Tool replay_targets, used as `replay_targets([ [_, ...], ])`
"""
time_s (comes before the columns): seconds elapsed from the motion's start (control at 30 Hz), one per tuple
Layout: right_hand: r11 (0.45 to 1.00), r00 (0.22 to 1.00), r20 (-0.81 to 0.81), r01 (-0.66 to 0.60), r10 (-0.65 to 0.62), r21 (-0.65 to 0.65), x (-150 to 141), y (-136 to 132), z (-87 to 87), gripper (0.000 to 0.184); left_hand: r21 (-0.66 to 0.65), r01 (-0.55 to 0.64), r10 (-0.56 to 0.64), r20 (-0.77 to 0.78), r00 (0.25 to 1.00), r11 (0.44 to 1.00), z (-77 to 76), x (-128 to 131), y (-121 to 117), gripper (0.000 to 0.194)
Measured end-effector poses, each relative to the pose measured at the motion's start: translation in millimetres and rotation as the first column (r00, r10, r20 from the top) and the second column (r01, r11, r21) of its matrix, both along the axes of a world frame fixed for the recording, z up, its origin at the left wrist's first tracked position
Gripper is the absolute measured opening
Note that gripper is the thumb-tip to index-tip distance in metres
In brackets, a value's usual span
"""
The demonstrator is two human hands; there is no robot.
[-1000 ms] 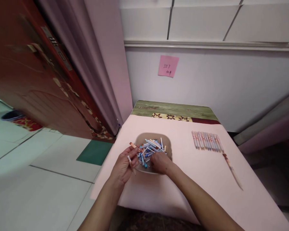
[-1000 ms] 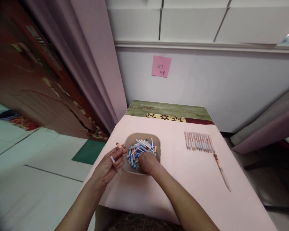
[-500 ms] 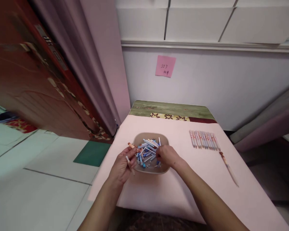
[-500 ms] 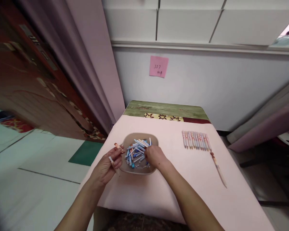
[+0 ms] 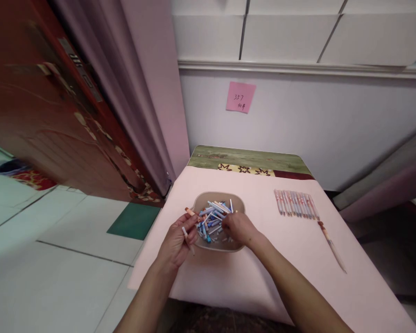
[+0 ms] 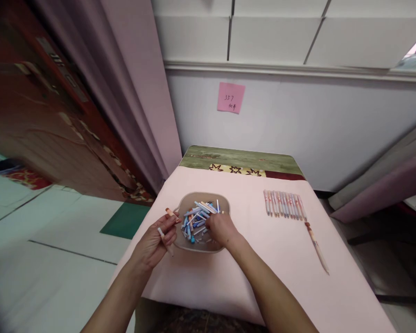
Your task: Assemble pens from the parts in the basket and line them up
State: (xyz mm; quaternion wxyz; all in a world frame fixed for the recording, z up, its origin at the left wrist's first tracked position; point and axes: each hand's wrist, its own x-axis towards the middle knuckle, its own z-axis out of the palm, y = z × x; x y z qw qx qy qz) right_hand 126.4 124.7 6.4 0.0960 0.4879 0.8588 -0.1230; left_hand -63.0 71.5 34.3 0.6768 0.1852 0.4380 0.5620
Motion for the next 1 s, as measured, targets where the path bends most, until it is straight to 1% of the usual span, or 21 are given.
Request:
replay_targets([
  [0.17, 0.987, 0.993, -0.009, 0.116, -0.116, 0.115, 27, 13, 20.1, 0.028, -0.007, -0.001, 0.001, 0.006, 1.0, 1.0, 1.9, 1, 0, 0.025],
  [0.27, 0.984, 0.993, -0.003, 0.114, -0.114, 0.134, 34, 15, 25.3, 0.028, -0.008, 0.003, -0.003, 0.013, 1.0, 1.0, 0.7, 1, 1, 0.026],
  [0.37, 0.991, 0.998, 0.012, 0.056, -0.058, 0.119, 29, 11, 22.5, 0.023, -0.005, 0.01, -0.01, 0.019, 1.0, 1.0, -1.1, 1, 2, 0.026],
  [0.5, 0.995, 0.998, 0.044, -0.043, 0.039, 0.091, 14, 4, 6.4, 0.017, 0.001, 0.012, -0.012, 0.024, 1.0, 1.0, -0.6, 2, 1, 0.025],
  [0.6, 0.994, 0.995, 0.073, -0.073, 0.067, 0.081, 6, 3, -6.1, 0.018, 0.0, 0.009, -0.009, 0.016, 1.0, 1.0, 1.2, 2, 0, 0.025],
  [0.67, 0.994, 0.994, 0.084, -0.077, 0.07, 0.084, 5, 6, -9.2, 0.019, -0.002, 0.007, -0.006, 0.011, 1.0, 1.0, 2.1, 2, -1, 0.025],
  [0.73, 0.993, 0.995, 0.084, -0.068, 0.06, 0.096, 7, 10, -6.7, 0.017, -0.005, 0.006, -0.006, 0.01, 1.0, 1.0, 2.3, 1, -1, 0.024],
  [0.8, 0.992, 0.996, 0.079, -0.038, 0.029, 0.12, 11, 17, -0.3, 0.016, -0.007, 0.001, -0.001, 0.013, 1.0, 1.0, 2.1, 1, -1, 0.024],
  [0.9, 0.986, 0.997, 0.064, 0.024, -0.035, 0.166, 16, 26, 10.0, 0.018, -0.009, 0.0, 0.0, 0.014, 1.0, 1.0, 1.8, 3, -1, 0.025],
  [1.0, 0.98, 0.996, 0.046, 0.064, -0.073, 0.188, 16, 31, 15.0, 0.019, -0.001, 0.003, -0.003, 0.006, 1.0, 1.0, 1.9, 5, 0, 0.026],
])
